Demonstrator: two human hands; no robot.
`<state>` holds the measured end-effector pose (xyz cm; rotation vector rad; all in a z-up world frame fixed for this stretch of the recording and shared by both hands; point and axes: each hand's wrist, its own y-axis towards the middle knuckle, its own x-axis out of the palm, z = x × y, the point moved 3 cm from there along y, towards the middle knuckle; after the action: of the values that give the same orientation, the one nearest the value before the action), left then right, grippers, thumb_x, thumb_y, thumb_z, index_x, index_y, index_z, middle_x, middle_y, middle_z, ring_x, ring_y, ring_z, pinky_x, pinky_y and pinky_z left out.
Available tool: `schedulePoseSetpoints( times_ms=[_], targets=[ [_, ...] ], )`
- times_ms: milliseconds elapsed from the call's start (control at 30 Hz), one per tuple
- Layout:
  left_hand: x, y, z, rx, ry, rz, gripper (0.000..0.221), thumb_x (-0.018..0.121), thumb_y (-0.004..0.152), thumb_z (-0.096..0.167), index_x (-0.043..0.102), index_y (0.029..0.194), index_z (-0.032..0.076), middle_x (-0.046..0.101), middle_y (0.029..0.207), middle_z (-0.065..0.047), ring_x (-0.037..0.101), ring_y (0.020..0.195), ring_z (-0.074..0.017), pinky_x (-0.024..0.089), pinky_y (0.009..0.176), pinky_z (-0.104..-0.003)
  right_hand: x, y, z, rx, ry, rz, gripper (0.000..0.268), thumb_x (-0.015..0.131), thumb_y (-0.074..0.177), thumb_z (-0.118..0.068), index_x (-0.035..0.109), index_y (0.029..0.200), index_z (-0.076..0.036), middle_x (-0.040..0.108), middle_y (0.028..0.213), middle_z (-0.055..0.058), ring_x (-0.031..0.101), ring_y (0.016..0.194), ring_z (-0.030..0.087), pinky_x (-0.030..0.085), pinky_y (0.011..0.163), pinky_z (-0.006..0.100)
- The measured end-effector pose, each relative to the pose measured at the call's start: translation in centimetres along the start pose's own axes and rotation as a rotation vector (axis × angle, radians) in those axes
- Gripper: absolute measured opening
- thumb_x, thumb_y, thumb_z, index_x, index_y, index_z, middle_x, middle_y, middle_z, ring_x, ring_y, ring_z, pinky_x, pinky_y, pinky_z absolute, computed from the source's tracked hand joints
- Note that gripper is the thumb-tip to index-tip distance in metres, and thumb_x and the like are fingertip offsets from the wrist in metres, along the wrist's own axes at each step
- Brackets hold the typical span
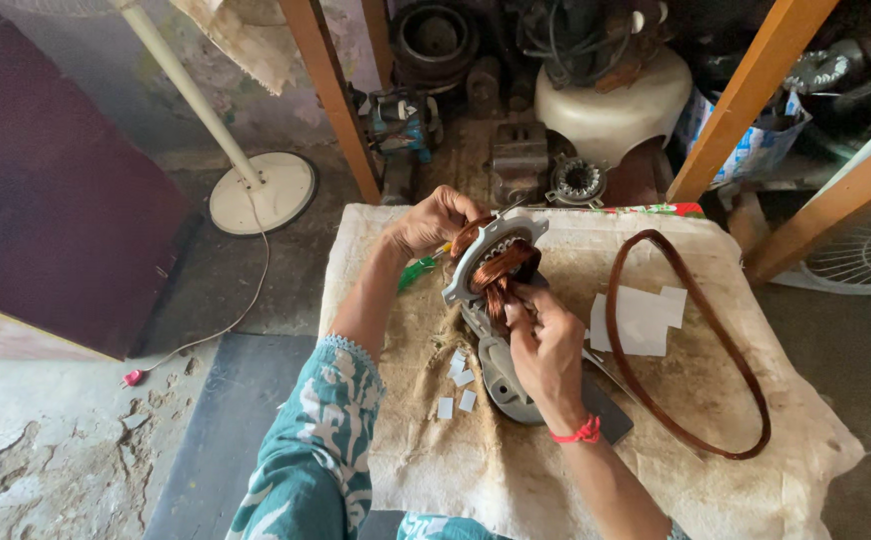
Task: The person manipulates copper windings on a motor stator, using fingers and a small tool to adjust and separate the wires. The person repeatedly presses and repositions the windings within the stator slots.
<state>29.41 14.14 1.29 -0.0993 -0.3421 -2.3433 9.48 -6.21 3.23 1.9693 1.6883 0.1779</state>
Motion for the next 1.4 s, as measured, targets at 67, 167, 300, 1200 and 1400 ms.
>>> schedulePoseSetpoints(
  times_ms=[67, 167, 300, 1200, 1400],
  targets=[
    [-0.1, 0.2, 0.0, 0.05, -0.024, 0.007, 0.021, 0.082, 0.073, -0.014, 0.075, 0.091, -0.007, 0.078, 0.096, -0.014, 0.073, 0.078, -0.0156, 0.061, 0.07, -0.028, -0.6, 0.3, -0.4, -0.178, -0.082, 0.015, 0.025, 0.059, 0.095, -0.001, 0.066, 0.119, 0.0, 0.076, 0.094, 0.019, 0.075, 0.079, 0.031, 0.057, 0.065, 0.04],
    [-0.1, 0.2, -0.7, -0.004, -0.052, -0.024, 0.016, 0.081, 0.075, -0.013, 0.077, 0.09, -0.007, 0.075, 0.079, -0.012, 0.067, 0.06, -0.0145, 0.056, 0.055, -0.026, -1.2, 1.0, 0.2, -0.161, -0.209, -0.099, 0.033, 0.056, 0.095, 0.001, 0.06, 0.127, 0.001, 0.072, 0.081, 0.021, 0.071, 0.068, 0.03, 0.053, 0.059, 0.042],
    [-0.4, 0.4, -0.2, 0.006, -0.019, -0.011, 0.018, 0.082, 0.074, -0.013, 0.077, 0.09, -0.006, 0.076, 0.081, -0.013, 0.069, 0.063, -0.0154, 0.057, 0.058, -0.027, -0.8, 3.5, 1.7, -0.016, -0.552, -0.353, 0.045, 0.05, 0.097, -0.002, 0.056, 0.141, -0.007, 0.071, 0.07, 0.017, 0.067, 0.049, 0.028, 0.056, 0.045, 0.039],
    [2.3, -1.4, 0.7, 0.153, -0.045, 0.156, 0.02, 0.075, 0.078, -0.017, 0.076, 0.095, -0.007, 0.077, 0.103, -0.018, 0.073, 0.08, -0.0162, 0.06, 0.071, -0.028, -0.7, 3.2, 1.2, -0.146, -0.131, -0.059, 0.028, 0.079, 0.073, -0.001, 0.065, 0.098, 0.002, 0.077, 0.091, 0.018, 0.076, 0.079, 0.03, 0.059, 0.07, 0.04],
    [2.6, -1.9, 1.3, 0.14, 0.006, 0.166, 0.018, 0.075, 0.081, -0.016, 0.077, 0.097, -0.006, 0.078, 0.1, -0.017, 0.067, 0.067, -0.01, 0.054, 0.055, -0.023, -1.1, 3.5, 2.6, -0.094, 0.045, -0.079, 0.021, 0.077, 0.08, 0.0, 0.066, 0.098, 0.001, 0.075, 0.075, 0.011, 0.072, 0.064, 0.017, 0.054, 0.057, 0.03]
  ],
)
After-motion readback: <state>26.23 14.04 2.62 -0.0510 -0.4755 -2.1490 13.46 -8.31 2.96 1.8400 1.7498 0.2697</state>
